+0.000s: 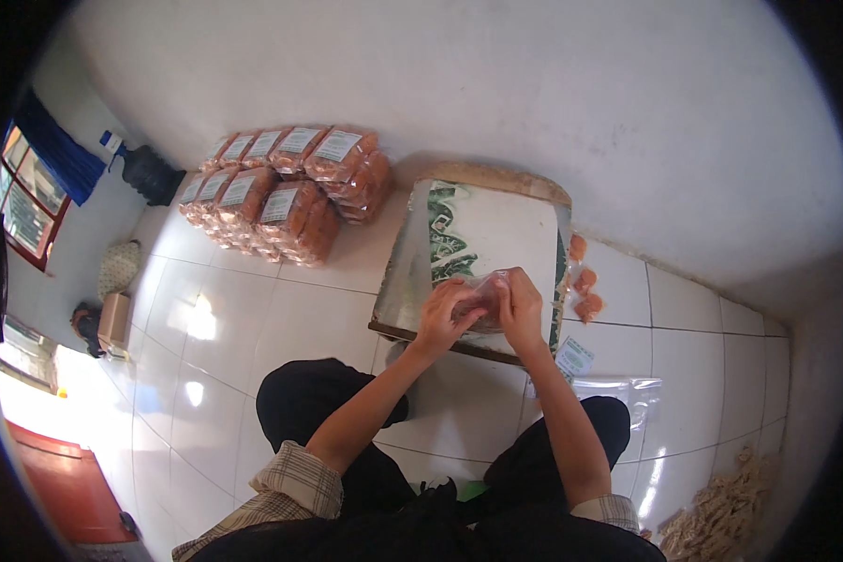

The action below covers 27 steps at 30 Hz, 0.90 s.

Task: The person places pieces of food into a plastic bag, adds a label, and then places the bag into a larger secondary bag before setting it aside with other finished packages.

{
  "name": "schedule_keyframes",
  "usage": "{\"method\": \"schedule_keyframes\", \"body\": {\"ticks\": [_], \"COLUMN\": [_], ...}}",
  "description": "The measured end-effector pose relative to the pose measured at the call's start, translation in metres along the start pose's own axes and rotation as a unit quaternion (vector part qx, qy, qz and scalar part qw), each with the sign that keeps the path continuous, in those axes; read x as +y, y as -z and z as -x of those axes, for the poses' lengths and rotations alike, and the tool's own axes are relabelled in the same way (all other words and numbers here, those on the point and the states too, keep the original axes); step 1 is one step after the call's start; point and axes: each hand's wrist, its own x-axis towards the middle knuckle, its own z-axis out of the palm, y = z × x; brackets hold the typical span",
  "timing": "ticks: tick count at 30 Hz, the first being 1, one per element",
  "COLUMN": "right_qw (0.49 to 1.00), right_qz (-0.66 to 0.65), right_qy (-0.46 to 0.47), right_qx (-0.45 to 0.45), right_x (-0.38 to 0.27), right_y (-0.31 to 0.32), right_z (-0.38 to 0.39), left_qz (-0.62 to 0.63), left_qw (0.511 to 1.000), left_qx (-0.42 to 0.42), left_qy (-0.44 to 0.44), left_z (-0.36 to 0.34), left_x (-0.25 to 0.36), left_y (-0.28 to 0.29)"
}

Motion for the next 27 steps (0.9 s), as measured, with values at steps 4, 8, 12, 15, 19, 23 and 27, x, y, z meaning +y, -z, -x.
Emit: {"method": "schedule_keyframes", "body": {"ticks": [4, 8, 12, 15, 19, 23, 27], "right_qw": [1.000, 0.999, 0.998, 0.997, 0.991, 0.991, 0.997], "right_qz": [-0.011, 0.004, 0.038, 0.051, 0.095, 0.118, 0.054], "right_qy": [0.012, 0.030, 0.040, 0.045, 0.017, 0.004, -0.051], "right_qx": [0.009, 0.026, 0.043, 0.031, 0.093, 0.057, 0.012], "right_x": [-0.003, -0.004, 0.006, 0.003, -0.017, -0.005, -0.004], "right_y": [-0.007, -0.010, -0.004, -0.002, 0.008, 0.011, 0.000], "right_z": [-0.001, -0.003, -0.001, -0.005, 0.007, 0.019, 0.015], "left_qz": [0.029, 0.088, -0.014, 0.021, 0.047, 0.054, 0.080], "left_qw": [0.999, 0.983, 0.991, 0.994, 0.991, 0.989, 0.983], "left_qx": [-0.012, 0.136, 0.079, 0.023, 0.047, 0.062, 0.041], "left_qy": [0.027, 0.086, 0.103, 0.102, 0.120, 0.119, 0.159], "left_z": [0.000, -0.003, -0.027, -0.021, -0.016, -0.017, -0.019], "left_x": [-0.002, 0.000, 0.009, -0.002, -0.009, -0.007, -0.004], "left_y": [-0.008, -0.017, -0.009, -0.011, -0.013, -0.015, -0.015]}}
